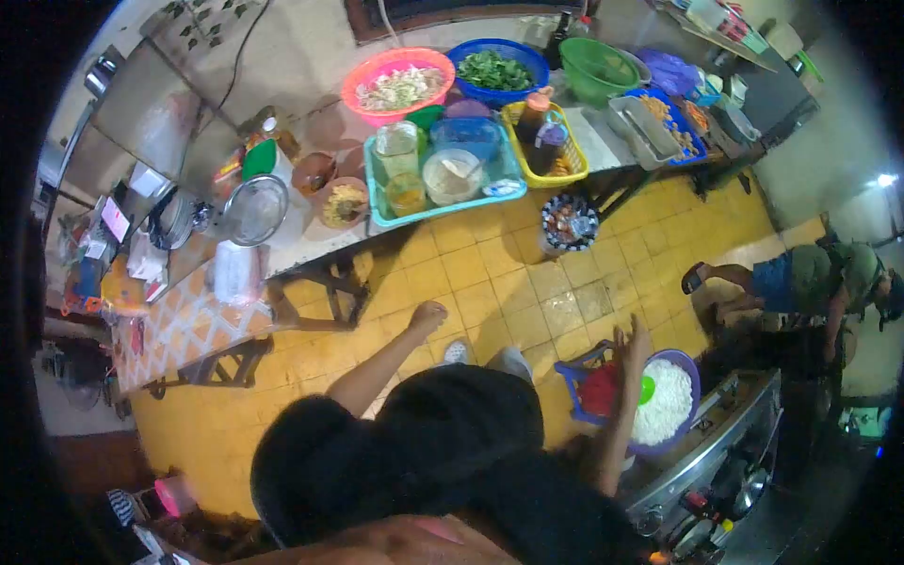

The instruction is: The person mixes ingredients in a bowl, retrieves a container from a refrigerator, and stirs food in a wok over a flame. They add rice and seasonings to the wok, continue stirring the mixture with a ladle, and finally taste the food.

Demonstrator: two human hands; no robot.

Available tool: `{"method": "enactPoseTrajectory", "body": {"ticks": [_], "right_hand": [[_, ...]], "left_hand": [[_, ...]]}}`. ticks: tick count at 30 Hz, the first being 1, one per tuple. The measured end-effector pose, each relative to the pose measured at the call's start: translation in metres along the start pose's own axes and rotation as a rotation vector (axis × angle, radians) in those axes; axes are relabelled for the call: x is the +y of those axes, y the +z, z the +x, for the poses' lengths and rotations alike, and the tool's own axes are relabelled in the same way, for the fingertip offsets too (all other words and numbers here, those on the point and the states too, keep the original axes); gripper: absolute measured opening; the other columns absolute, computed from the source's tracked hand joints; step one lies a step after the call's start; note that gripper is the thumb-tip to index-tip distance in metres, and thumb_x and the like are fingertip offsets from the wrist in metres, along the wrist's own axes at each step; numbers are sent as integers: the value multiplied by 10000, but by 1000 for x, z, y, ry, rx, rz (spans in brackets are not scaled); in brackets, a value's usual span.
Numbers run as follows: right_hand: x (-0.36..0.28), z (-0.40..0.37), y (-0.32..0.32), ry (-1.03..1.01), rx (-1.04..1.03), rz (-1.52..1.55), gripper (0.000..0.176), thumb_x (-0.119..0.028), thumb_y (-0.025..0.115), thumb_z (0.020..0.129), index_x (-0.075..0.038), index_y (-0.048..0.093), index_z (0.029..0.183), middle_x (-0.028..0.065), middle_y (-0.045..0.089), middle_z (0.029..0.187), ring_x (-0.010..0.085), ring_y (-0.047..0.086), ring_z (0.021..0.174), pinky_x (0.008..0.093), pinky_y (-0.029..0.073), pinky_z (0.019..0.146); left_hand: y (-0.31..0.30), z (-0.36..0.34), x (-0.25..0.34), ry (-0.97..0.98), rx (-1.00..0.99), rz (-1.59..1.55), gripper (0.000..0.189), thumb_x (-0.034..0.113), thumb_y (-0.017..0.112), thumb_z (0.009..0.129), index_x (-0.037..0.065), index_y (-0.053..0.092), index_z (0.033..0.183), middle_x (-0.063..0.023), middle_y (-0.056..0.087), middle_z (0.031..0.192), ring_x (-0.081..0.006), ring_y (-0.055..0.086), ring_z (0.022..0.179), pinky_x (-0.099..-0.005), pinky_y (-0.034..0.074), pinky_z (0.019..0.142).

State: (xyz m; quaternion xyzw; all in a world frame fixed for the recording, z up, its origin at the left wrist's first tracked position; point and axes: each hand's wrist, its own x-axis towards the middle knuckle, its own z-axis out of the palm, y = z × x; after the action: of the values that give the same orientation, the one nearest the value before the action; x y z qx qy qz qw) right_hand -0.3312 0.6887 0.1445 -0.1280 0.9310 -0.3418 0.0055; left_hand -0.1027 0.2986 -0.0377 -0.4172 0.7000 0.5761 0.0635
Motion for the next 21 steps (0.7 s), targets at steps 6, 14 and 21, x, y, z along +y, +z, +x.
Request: {"method": "enactPoseTrajectory", "body": {"ticks": [6,14,21], "right_hand": [[-312,163,162,-836,-423,153,393,-145,621,810,-23,546,1176,218,581,1099,373,564,998,420,460,850],[-507,367,453,-1007,-477,-65,546,-176,687,748,-39,497,1241,204,529,1212,337,549,1083,451,429,939],[-547,369,524,-876,-628,-555,682,-180,572,847,-76,231,1429,283,437,1309,386,473,1190,490,391,976]], "left_hand": [[-91,-19,-47,-52,361,-834,248,119,623,847,59,571,1082,-64,649,929,-161,623,727,-275,483,598],[-69,-77,-148,-651,837,-1180,212,129,589,803,20,605,985,-108,631,871,-211,628,699,-297,505,530],[-42,-86,-89,-863,916,-1275,243,142,574,836,39,584,1056,-100,629,893,-234,633,738,-320,505,559]]}}
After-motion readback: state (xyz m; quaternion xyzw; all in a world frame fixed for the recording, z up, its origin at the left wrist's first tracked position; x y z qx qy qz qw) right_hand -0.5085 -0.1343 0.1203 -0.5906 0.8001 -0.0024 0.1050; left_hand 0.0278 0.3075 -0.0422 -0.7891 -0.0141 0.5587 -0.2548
